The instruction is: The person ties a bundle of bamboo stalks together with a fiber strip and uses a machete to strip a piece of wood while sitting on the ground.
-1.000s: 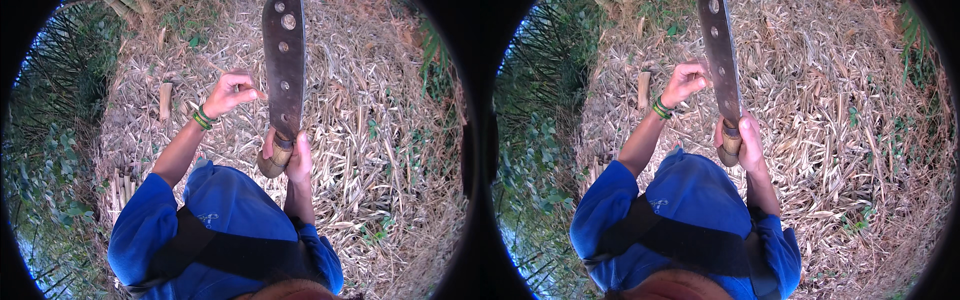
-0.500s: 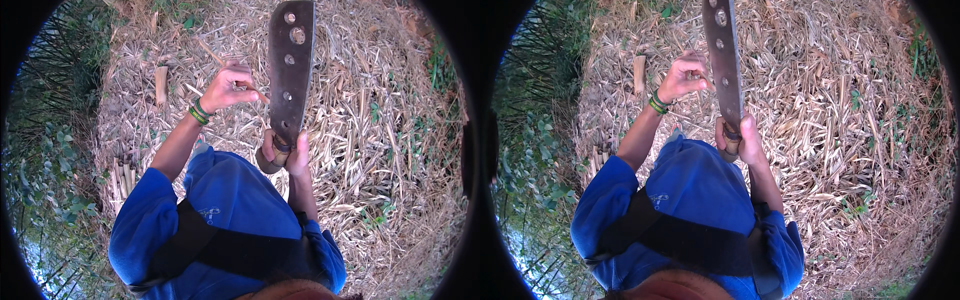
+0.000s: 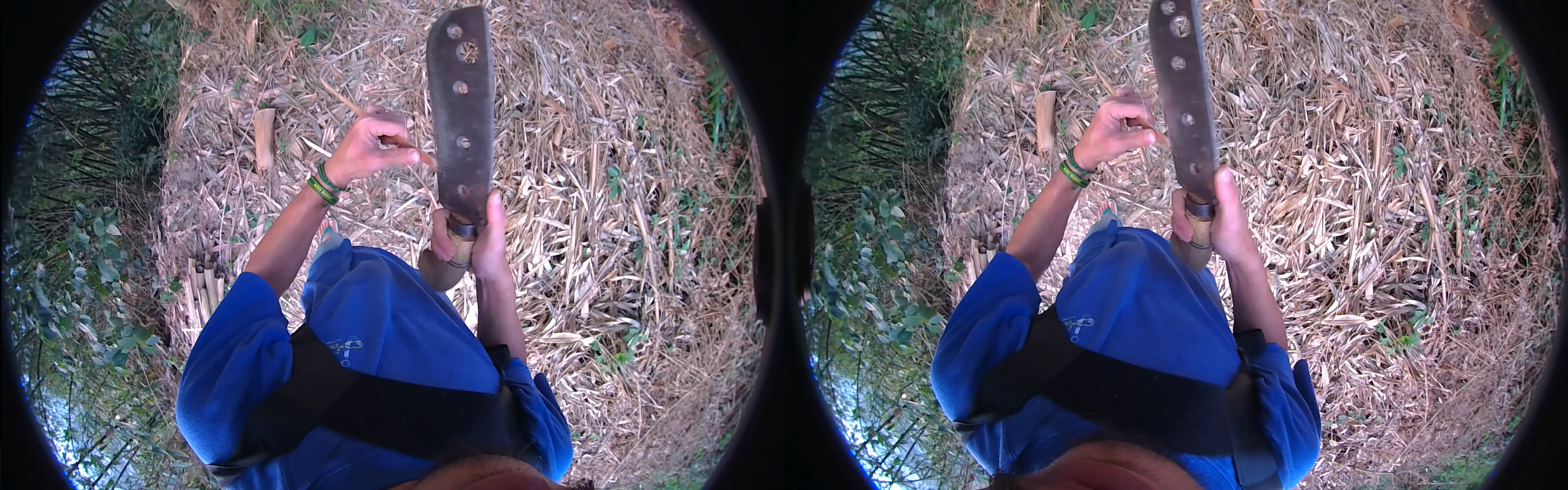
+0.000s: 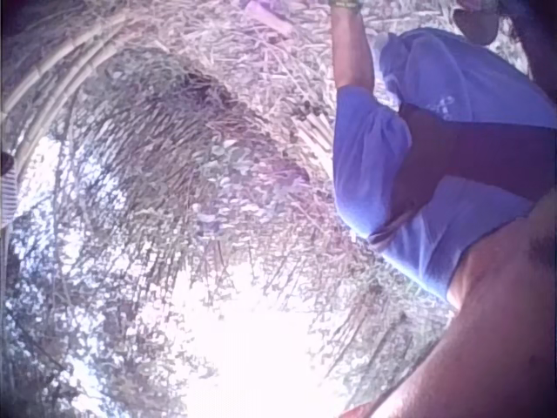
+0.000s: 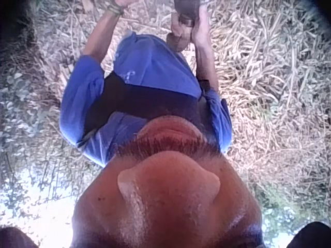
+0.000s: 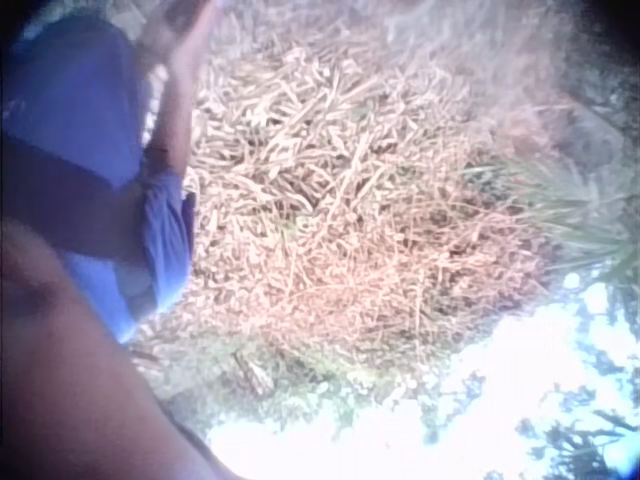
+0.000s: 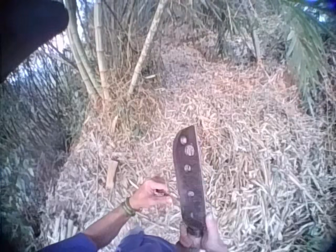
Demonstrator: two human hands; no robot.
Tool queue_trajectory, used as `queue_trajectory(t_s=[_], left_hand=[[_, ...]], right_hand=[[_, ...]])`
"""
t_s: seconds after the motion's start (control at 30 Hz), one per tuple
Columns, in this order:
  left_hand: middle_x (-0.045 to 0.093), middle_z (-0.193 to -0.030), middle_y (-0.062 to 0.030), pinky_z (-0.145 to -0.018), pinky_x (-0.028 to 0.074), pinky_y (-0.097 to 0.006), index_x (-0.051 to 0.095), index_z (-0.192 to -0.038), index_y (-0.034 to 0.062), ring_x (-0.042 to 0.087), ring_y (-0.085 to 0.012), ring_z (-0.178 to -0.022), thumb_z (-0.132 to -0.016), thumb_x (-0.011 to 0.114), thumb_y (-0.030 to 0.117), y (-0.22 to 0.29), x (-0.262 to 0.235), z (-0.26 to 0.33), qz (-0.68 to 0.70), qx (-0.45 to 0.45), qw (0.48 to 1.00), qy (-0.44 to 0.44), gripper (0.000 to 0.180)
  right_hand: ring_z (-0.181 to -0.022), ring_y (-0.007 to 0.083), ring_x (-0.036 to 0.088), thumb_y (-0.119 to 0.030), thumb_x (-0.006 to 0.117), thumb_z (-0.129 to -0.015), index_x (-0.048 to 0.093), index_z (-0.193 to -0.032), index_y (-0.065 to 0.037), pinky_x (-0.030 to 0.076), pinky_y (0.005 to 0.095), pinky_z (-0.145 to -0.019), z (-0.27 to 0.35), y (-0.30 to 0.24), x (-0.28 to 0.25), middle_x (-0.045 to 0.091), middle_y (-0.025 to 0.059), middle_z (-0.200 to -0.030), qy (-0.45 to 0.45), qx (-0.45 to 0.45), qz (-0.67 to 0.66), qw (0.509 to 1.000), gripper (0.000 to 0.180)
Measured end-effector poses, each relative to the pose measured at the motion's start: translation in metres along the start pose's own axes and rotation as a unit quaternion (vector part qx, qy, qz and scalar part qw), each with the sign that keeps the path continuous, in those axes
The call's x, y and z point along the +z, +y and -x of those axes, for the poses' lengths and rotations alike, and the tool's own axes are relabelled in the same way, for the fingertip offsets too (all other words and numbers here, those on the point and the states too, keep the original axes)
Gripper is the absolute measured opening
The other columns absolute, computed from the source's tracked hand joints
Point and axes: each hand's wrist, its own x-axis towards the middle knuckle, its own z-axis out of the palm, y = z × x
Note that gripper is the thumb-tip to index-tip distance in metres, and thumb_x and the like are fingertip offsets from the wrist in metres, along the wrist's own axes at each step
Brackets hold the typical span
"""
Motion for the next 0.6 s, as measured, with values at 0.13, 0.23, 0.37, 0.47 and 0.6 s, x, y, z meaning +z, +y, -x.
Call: queue_trajectory(t_s=[0.13, 0.23, 0.37, 0.47, 0.6], left_hand=[[0.047, -0.061, -0.0009, -0.057, 0.032, -0.033, 0.073, -0.076, 0.0031, 0.042, -0.0141, -0.061, -0.082, 0.08, 0.026, -0.002, 0.002, -0.002, 0.026, 0.019, 0.999, 0.022, 0.025], [0.044, -0.056, -0.0024, -0.053, 0.029, -0.034, 0.069, -0.071, 0.0007, 0.04, -0.0136, -0.055, -0.082, 0.081, 0.022, -0.006, 0.001, 0.0, 0.07, 0.004, 0.997, 0.044, 0.027], [0.043, -0.055, -0.0033, -0.051, 0.027, -0.033, 0.065, -0.068, 0.0008, 0.039, -0.0131, -0.052, -0.083, 0.08, 0.021, -0.021, 0.002, 0.005, 0.062, -0.019, 0.997, 0.051, 0.03], [0.044, -0.055, -0.0032, -0.051, 0.028, -0.033, 0.063, -0.067, 0.0004, 0.04, -0.0116, -0.052, -0.084, 0.079, 0.019, -0.026, 0.001, 0.005, 0.053, -0.012, 0.998, 0.044, 0.03], [0.046, -0.057, -0.0018, -0.051, 0.029, -0.031, 0.064, -0.069, 0.0002, 0.041, -0.0085, -0.054, -0.086, 0.077, 0.016, -0.036, 0.003, 0.007, 0.121, -0.054, 0.991, 0.035, 0.027]], right_hand=[[-0.039, 0.0154, 0.044, -0.073, 0.009, -0.097, 0.049, -0.122, -0.002, 0.04, 0.0292, -0.041, -0.008, 0.0, 0.001, 0.043, 0.0043, -0.049, 0.015, 0.006, 0.008, 1.0, 0.085], [-0.042, 0.0145, 0.047, -0.07, 0.013, -0.1, 0.053, -0.109, -0.002, 0.041, 0.0285, -0.045, -0.014, -0.003, 0.003, 0.048, 0.0056, -0.05, 0.002, 0.018, -0.03, 0.999, 0.079], [-0.045, 0.0139, 0.049, -0.067, 0.014, -0.101, 0.056, -0.102, -0.002, 0.042, 0.0285, -0.047, -0.021, -0.001, 0.005, 0.05, 0.0059, -0.051, 0.019, 0.007, 0.061, 0.998, 0.077], [-0.045, 0.0143, 0.049, -0.066, 0.013, -0.102, 0.056, -0.104, -0.002, 0.042, 0.0293, -0.047, -0.026, -0.004, 0.0, 0.049, 0.0054, -0.051, -0.004, 0.044, -0.062, 0.997, 0.077], [-0.044, 0.0152, 0.048, -0.066, 0.012, -0.102, 0.054, -0.103, -0.005, 0.042, 0.03, -0.047, -0.033, 0.002, 0.001, 0.047, 0.0046, -0.051, 0.013, 0.027, 0.055, 0.998, 0.074]])
